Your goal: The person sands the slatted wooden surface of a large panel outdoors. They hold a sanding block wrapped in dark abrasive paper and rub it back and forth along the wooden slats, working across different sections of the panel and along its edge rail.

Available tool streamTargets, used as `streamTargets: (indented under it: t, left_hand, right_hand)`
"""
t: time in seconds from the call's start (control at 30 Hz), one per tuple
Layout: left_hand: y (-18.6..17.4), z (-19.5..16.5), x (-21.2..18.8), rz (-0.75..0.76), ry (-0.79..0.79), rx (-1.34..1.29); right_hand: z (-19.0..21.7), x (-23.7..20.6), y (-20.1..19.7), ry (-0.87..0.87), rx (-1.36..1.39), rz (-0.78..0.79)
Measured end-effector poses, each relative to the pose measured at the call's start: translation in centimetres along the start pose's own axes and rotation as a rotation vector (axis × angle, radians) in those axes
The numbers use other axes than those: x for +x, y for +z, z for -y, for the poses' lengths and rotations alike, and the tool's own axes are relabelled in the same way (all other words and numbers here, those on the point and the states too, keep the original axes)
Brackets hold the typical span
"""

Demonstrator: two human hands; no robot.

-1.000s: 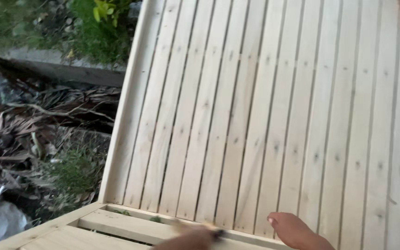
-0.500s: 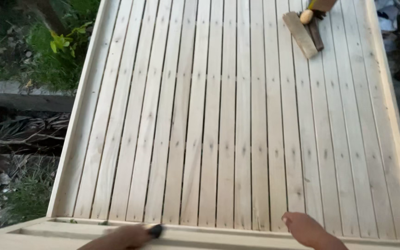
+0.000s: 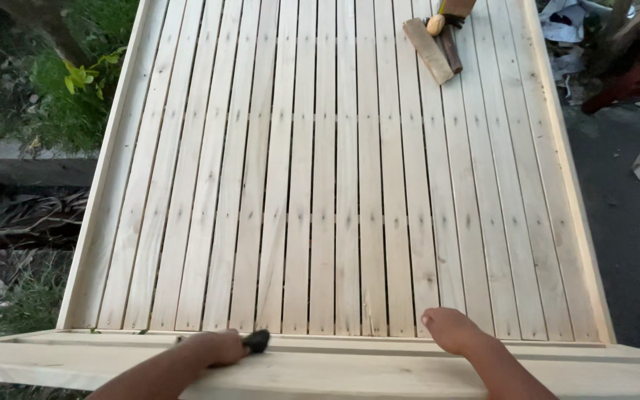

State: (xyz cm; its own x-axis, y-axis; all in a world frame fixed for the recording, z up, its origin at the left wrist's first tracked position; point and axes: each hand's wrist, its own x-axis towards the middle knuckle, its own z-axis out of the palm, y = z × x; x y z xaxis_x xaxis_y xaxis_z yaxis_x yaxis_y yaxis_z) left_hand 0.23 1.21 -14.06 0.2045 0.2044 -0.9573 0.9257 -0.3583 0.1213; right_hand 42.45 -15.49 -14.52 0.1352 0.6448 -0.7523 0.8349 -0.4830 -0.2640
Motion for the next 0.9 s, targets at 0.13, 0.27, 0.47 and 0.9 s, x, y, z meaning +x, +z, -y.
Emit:
streamTargets:
  t: [0.13, 0.27, 0.47, 0.9]
  left_hand:
    - [-0.1, -5.4, -0.1, -0.003, -0.043, -0.092]
    - [-1.1, -13.6, -3.3, 0.140, 0.119, -0.079]
    - [-1.8, -13.4, -4.7, 0.106, 0.270, 0.006]
    - [-0.7, -11.7, -2.9, 0.184, 0.359, -0.088]
  right_hand:
    - [-0.6, -0.2, 0.3, 0.029, 0.039, 0.003]
    - [1.4, -0.5, 0.5, -0.015, 0.038, 0.009]
    - [3.8, -1.1, 0.5, -0.043, 0.053, 0.072]
    - [2.7, 0.5, 1.5, -0.007, -0.086, 0.128]
